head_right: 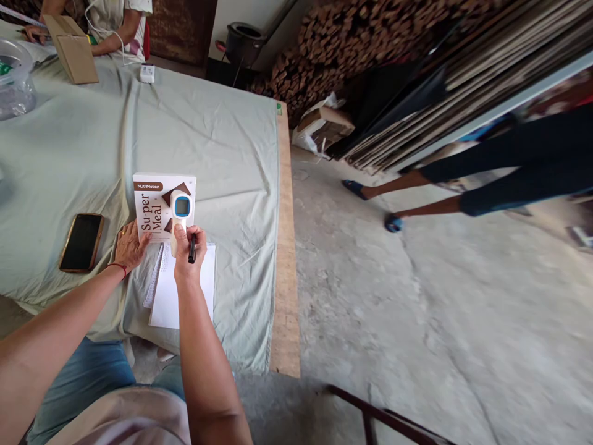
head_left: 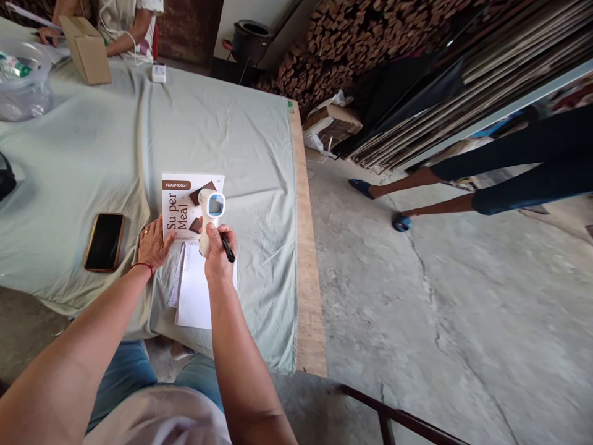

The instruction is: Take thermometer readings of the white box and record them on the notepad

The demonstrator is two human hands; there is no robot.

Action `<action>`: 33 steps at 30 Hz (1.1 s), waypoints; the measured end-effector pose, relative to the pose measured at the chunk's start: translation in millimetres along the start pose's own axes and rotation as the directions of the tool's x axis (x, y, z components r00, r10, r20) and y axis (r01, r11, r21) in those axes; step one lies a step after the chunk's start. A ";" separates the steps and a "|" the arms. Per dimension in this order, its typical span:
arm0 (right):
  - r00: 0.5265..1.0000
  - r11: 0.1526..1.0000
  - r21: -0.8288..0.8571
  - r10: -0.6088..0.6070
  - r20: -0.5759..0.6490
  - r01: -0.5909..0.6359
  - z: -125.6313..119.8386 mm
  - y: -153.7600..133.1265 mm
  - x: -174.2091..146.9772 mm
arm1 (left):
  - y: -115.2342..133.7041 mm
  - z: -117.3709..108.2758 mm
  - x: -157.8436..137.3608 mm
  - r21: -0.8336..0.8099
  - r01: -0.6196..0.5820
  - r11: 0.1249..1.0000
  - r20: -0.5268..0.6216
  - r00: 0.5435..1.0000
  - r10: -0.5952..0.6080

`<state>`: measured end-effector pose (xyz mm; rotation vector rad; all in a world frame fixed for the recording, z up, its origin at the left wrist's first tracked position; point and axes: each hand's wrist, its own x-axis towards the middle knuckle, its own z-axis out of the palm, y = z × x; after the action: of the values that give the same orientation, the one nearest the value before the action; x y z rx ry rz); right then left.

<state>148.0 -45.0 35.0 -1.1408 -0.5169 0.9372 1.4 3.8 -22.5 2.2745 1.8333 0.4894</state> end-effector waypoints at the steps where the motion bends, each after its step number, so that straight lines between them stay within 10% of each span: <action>1: 1.000 0.999 0.040 0.024 0.001 -0.024 0.8 -2.7 -0.7 | 0.3 -0.3 0.0 0.001 0.000 1.000 0.001 1.000 0.000; 19: 1.000 0.999 0.044 0.023 0.011 -0.023 -7.3 -9.9 -2.9 | -0.2 1.1 0.5 -0.005 -0.003 1.000 -0.004 1.000 0.003; 24: 0.936 0.898 -0.358 -0.323 -0.140 0.256 -65.4 2.7 -15.4 | -0.1 3.2 0.7 -0.010 -0.013 1.000 -0.010 1.000 0.013; 33: 0.922 0.556 -0.816 -0.378 -0.079 0.158 -164.9 32.6 -21.8 | 2.4 6.6 0.3 -0.002 -0.017 1.000 0.001 1.000 0.017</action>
<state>250.7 -147.4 -52.8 -1.9025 -0.9317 0.2259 6.0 4.0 -27.8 2.2903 1.8136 0.4930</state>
